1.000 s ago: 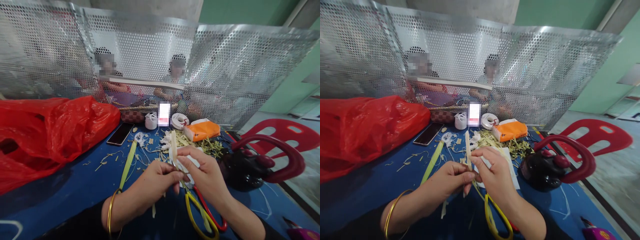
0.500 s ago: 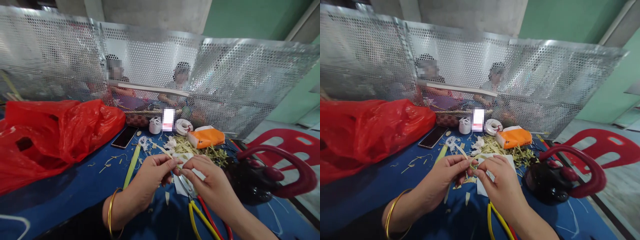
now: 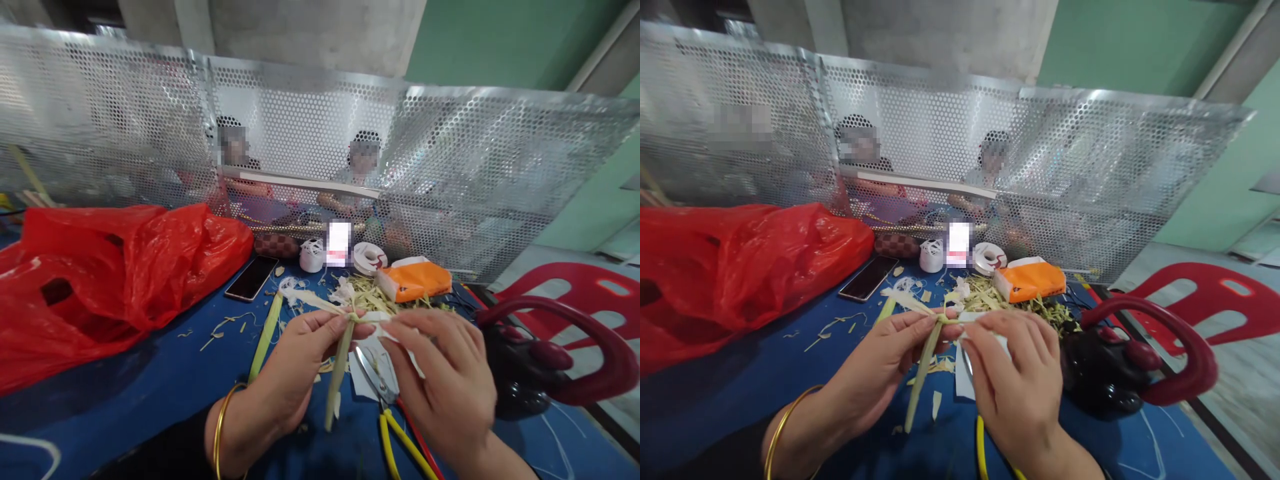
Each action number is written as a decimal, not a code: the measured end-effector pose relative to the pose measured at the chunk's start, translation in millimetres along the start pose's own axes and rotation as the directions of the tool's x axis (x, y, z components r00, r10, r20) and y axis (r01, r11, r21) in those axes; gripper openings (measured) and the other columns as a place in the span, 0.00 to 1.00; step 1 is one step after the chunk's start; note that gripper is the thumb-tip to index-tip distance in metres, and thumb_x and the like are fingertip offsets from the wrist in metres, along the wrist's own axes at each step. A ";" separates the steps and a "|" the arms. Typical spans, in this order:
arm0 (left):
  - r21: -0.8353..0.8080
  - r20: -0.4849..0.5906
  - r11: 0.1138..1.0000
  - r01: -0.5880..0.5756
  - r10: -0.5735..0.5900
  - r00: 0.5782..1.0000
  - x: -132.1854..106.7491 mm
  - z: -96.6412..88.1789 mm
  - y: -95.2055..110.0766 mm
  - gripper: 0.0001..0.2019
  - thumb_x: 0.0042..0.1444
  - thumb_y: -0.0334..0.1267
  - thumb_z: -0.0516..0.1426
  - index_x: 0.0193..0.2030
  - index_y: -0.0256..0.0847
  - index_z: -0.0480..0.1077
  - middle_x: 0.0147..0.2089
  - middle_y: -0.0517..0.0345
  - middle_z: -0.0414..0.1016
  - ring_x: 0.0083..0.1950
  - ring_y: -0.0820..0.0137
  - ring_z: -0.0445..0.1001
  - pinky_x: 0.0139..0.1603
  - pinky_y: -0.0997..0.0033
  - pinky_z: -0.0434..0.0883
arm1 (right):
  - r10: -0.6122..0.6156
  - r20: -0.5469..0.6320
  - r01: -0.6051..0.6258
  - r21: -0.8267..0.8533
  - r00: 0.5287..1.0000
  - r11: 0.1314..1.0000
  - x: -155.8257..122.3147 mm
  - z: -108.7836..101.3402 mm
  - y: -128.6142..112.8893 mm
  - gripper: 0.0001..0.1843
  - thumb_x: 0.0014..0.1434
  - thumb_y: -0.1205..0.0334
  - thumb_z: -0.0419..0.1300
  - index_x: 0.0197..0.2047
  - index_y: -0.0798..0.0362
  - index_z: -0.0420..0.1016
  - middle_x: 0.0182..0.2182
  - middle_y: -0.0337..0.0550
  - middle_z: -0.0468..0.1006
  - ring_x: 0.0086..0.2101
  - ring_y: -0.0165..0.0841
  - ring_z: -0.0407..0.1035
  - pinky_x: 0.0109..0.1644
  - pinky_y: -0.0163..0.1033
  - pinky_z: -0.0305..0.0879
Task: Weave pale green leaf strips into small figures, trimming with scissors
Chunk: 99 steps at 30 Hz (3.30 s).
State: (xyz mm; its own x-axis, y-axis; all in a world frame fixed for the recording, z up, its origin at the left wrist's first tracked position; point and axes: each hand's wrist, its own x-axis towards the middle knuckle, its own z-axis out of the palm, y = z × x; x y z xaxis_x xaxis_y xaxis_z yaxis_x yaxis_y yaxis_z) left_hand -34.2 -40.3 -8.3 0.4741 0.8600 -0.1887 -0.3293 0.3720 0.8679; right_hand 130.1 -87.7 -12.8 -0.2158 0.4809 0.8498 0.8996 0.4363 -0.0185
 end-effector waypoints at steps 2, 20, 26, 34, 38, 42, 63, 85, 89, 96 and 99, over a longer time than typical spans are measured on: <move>-0.050 0.004 0.999 -0.020 0.021 1.000 0.0 1.6 -1.1 0.12 0.54 0.40 0.62 0.43 0.37 0.77 0.41 0.51 0.81 0.42 0.70 0.75 0.46 0.72 0.67 | -0.047 0.009 0.047 0.052 0.999 0.998 -2.1 0.2 -6.0 0.07 0.55 0.70 0.62 0.39 0.51 0.73 0.31 0.43 0.77 0.33 0.36 0.71 0.44 0.45 0.60; -0.095 -0.089 0.994 -0.056 0.047 0.995 1.7 6.5 -9.6 0.10 0.40 0.32 0.69 0.32 0.36 0.77 0.31 0.58 0.77 0.36 0.72 0.74 0.39 0.76 0.67 | 0.175 0.429 -0.348 0.369 0.886 0.862 -14.9 21.4 -28.8 0.16 0.65 0.68 0.44 0.26 0.51 0.61 0.23 0.41 0.70 0.27 0.33 0.64 0.32 0.37 0.57; -0.109 -0.128 0.993 -0.048 0.034 0.991 0.2 5.9 -9.0 0.13 0.41 0.35 0.69 0.34 0.38 0.74 0.31 0.57 0.77 0.35 0.72 0.75 0.37 0.76 0.68 | 0.277 0.496 -0.486 0.364 0.823 0.794 -18.7 21.8 -27.8 0.17 0.67 0.60 0.44 0.27 0.50 0.62 0.23 0.40 0.71 0.25 0.32 0.65 0.28 0.35 0.57; -0.152 -0.115 0.987 -0.059 0.042 0.992 0.1 6.5 -12.5 0.11 0.40 0.31 0.68 0.32 0.36 0.74 0.31 0.58 0.78 0.36 0.74 0.75 0.39 0.79 0.69 | 0.199 0.329 -0.287 0.246 0.923 0.926 -20.3 24.0 -24.2 0.14 0.65 0.66 0.49 0.27 0.51 0.62 0.19 0.38 0.69 0.22 0.30 0.63 0.27 0.35 0.55; -0.212 -0.114 0.977 -0.024 -0.001 0.993 -0.6 7.0 -11.8 0.12 0.39 0.28 0.69 0.32 0.37 0.73 0.30 0.60 0.78 0.33 0.75 0.75 0.37 0.79 0.70 | 0.054 0.266 -0.131 0.278 0.963 0.952 -15.8 25.3 -22.7 0.15 0.63 0.72 0.48 0.25 0.51 0.58 0.18 0.34 0.63 0.21 0.28 0.59 0.33 0.36 0.58; -0.266 -0.114 0.964 -0.004 -0.028 0.993 -1.6 7.4 -10.5 0.12 0.38 0.26 0.69 0.31 0.37 0.73 0.29 0.59 0.79 0.32 0.74 0.76 0.37 0.78 0.71 | 0.000 0.270 -0.089 0.316 0.963 0.944 -13.4 25.7 -20.5 0.14 0.62 0.73 0.47 0.25 0.51 0.57 0.19 0.33 0.62 0.21 0.27 0.57 0.38 0.37 0.60; -0.307 -0.031 0.946 0.104 -0.119 0.992 4.8 2.8 -6.4 0.07 0.56 0.34 0.59 0.38 0.31 0.76 0.28 0.53 0.76 0.31 0.73 0.75 0.43 0.71 0.73 | 0.235 0.215 -0.275 0.179 0.948 0.945 -3.3 6.2 5.1 0.06 0.62 0.60 0.57 0.42 0.50 0.71 0.38 0.46 0.76 0.41 0.41 0.69 0.46 0.45 0.62; 0.243 0.050 0.969 0.038 -0.052 0.997 7.3 -2.9 -15.4 0.16 0.51 0.49 0.62 0.26 0.35 0.73 0.26 0.58 0.73 0.19 0.80 0.62 0.19 0.78 0.55 | 0.524 0.653 -0.817 0.551 0.548 0.169 -1.9 20.8 0.7 0.11 0.56 0.54 0.62 0.35 0.53 0.76 0.31 0.43 0.79 0.34 0.37 0.72 0.39 0.40 0.68; 0.251 0.053 0.967 0.031 -0.046 0.998 8.1 -2.4 -17.0 0.17 0.52 0.48 0.61 0.24 0.35 0.72 0.20 0.62 0.65 0.18 0.81 0.56 0.19 0.78 0.48 | 0.582 0.637 -0.805 0.590 0.505 0.054 -6.1 23.1 -2.2 0.11 0.52 0.55 0.66 0.28 0.54 0.73 0.26 0.39 0.75 0.29 0.34 0.68 0.35 0.38 0.65; 0.222 0.033 0.975 0.018 -0.026 0.999 10.2 -2.5 -17.5 0.18 0.53 0.48 0.60 0.22 0.36 0.69 0.16 0.67 0.55 0.18 0.80 0.44 0.21 0.72 0.39 | 0.577 0.584 -0.783 0.600 0.570 0.166 -6.7 21.7 -2.6 0.10 0.55 0.58 0.63 0.26 0.53 0.72 0.25 0.38 0.74 0.29 0.32 0.65 0.34 0.36 0.61; 0.267 0.015 0.964 0.014 -0.019 1.000 8.5 -1.7 -16.3 0.16 0.52 0.47 0.61 0.22 0.36 0.71 0.17 0.65 0.61 0.18 0.80 0.46 0.21 0.73 0.42 | 0.583 0.564 -0.783 0.580 0.585 0.225 -6.4 21.7 -2.5 0.10 0.56 0.58 0.62 0.26 0.53 0.71 0.25 0.38 0.73 0.30 0.33 0.66 0.35 0.36 0.62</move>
State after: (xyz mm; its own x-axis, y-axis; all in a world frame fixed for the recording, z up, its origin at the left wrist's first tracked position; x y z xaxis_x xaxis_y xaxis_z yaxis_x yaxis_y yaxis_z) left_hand -26.2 -38.5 -24.8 0.4927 0.8474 -0.1981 -0.0929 0.2775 0.9562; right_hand 121.0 -75.4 -29.6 0.1836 0.9646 0.1892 0.1517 0.1624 -0.9750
